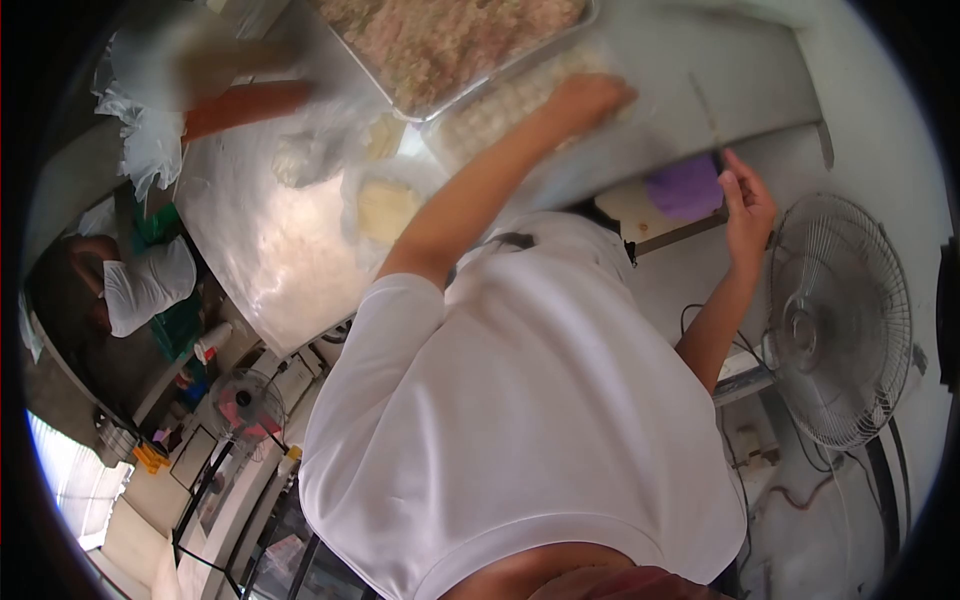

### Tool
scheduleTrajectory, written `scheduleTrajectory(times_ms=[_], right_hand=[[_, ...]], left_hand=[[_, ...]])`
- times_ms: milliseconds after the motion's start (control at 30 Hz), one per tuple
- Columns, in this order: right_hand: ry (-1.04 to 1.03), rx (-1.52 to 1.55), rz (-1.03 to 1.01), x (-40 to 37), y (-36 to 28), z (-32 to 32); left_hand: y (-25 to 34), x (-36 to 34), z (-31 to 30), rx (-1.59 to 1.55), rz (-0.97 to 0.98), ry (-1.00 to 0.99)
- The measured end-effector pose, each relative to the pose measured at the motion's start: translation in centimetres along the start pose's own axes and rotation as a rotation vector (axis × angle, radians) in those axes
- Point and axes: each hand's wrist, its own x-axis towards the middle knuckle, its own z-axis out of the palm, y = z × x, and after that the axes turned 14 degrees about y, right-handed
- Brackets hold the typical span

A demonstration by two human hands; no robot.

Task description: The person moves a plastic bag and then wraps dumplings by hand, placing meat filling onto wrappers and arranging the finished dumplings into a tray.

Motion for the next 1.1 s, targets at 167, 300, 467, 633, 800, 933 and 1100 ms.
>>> scheduleTrajectory(times_ms=[167, 300, 467, 633, 800, 933, 1100], right_hand=[[-0.011, -0.007, 0.0, 0.1, -0.3, 0.5], [-0.034, -0.006, -0.008, 0.5, -0.7, 1.3], [-0.022, -0.012, 0.013, 0.5, -2.4, 2.6], [-0.029, -0.024, -0.057, 1.5, -2.0, 3.8], [-0.086, 0.052, -0.063, 1.6, -3.1, 6.4], [-0.154, 0.031, -0.108, 1.7, -5.3, 9.0], [-0.302, 0.058, -0.16, 1.5, -7.6, 12.1]], left_hand=[[0.1, -0.7, -0.5, -0.059, -0.079, 0.078], [-0.8, -1.3, 1.7, -0.116, -0.081, 0.164], [1.3, -4.1, -1.9, -0.01, -0.152, 0.296], [2.1, -14.8, -10.0, 0.114, -0.385, 0.617], [-0.9, -29.5, -14.1, 0.261, -0.903, 0.886], [0.0, -33.0, -12.6, 0.495, -1.091, 0.606], [0.6, -31.3, -10.1, 0.618, -0.998, 0.476]])
